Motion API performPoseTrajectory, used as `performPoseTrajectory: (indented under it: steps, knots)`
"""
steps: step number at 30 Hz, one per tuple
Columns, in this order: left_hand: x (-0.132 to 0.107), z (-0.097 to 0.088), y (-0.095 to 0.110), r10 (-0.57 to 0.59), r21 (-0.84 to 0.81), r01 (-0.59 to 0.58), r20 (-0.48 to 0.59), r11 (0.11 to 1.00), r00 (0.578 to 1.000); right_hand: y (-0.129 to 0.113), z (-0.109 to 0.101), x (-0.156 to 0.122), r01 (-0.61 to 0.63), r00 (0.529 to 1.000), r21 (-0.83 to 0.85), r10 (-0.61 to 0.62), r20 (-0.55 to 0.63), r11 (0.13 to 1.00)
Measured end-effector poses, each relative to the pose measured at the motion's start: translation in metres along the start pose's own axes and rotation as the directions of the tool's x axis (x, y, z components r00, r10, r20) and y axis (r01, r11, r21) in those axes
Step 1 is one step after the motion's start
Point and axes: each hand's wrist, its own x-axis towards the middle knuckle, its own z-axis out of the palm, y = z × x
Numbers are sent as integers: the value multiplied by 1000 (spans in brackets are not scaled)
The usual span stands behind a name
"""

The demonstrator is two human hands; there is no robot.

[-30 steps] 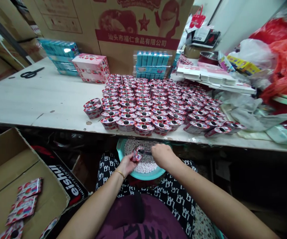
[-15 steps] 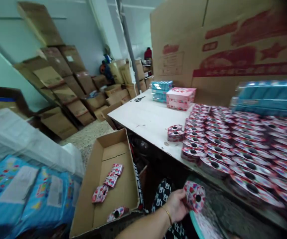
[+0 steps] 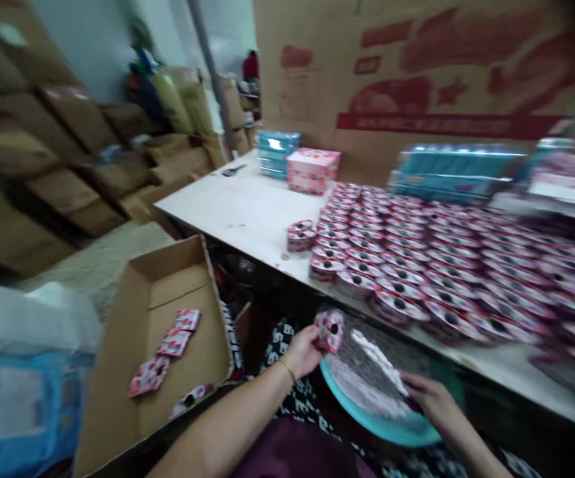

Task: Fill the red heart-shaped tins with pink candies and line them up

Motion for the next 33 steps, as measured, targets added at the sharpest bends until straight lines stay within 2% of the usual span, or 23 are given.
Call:
performPoseTrajectory:
  steps: [4, 6, 8, 11, 14, 16, 19, 25, 33]
  knots:
    - [6, 13, -14, -111, 59, 110, 23, 992, 994, -35, -34, -18, -59, 994, 45, 54, 95, 997]
    - [6, 18, -24, -149, 88, 146, 21, 985, 989, -47, -44, -22, -13, 992, -35, 18, 128, 999]
    - [5, 22, -33, -161, 110, 159, 13, 981, 987, -57, -51, -24, 83, 987, -177, -55, 154, 981]
    - [4, 26, -41, -158, 131, 156, -1, 979, 988, -72, -53, -24, 186, 977, -437, -119, 178, 880]
    - [7, 26, -46, -157, 144, 155, 2, 977, 988, -88, -51, -22, 164, 984, -643, -82, 155, 748]
    - [9, 24, -47, -150, 146, 146, 18, 978, 988, -95, -49, -20, 139, 989, -713, -58, 138, 687]
    - [11, 22, -45, -134, 146, 130, 21, 981, 991, -97, -46, -18, 137, 989, -732, -56, 134, 667]
    - [11, 23, -40, -120, 164, 117, 12, 980, 993, -83, -45, -24, 154, 988, -677, -120, 96, 720]
    - [14, 21, -43, -139, 176, 135, 9, 975, 990, -79, -50, -29, 104, 995, -694, -82, 64, 712]
